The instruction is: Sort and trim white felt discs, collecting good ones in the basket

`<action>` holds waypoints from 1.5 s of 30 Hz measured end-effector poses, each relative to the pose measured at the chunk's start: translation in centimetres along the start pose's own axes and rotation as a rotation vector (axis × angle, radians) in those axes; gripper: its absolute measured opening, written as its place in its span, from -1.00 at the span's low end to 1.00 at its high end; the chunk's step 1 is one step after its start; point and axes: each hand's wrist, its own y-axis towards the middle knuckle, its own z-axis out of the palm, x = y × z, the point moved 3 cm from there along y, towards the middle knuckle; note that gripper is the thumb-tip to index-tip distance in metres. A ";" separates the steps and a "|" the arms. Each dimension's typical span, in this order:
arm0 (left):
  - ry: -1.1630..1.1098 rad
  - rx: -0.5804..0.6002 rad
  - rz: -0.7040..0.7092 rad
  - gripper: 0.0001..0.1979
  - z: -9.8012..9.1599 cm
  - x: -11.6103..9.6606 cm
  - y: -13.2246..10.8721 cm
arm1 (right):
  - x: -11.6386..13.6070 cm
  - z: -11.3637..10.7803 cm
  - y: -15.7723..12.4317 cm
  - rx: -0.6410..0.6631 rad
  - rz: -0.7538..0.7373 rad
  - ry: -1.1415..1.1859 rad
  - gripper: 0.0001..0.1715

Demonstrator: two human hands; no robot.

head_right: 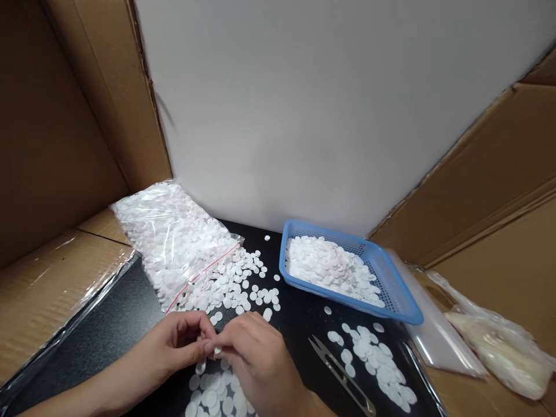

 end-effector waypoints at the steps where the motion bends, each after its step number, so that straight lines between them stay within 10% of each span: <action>1: -0.007 -0.013 -0.008 -0.64 0.0 -0.1 0.0 | -0.2 0.0 0.0 0.005 0.086 0.056 -0.80; 7: -0.008 -0.036 -0.028 -0.62 0.1 0.0 0.1 | -0.7 0.5 0.1 0.028 0.526 0.331 -0.83; 23: 0.077 -0.024 -0.007 -0.64 0.1 -0.1 0.0 | -0.4 0.5 0.3 0.104 0.527 0.326 -0.85; 28: 0.415 -0.099 0.178 -0.72 -0.6 -0.4 -0.1 | -1.1 -5.3 1.0 0.209 0.484 -0.147 -0.81; 36: 0.422 0.005 0.279 -0.74 -0.4 0.8 0.0 | -6.4 -15.2 -6.5 0.068 0.655 -0.773 -0.82; 45: 0.467 0.046 0.274 -0.44 -0.3 1.5 -0.2 | -1.5 -5.0 -2.6 0.246 0.479 -0.251 -0.78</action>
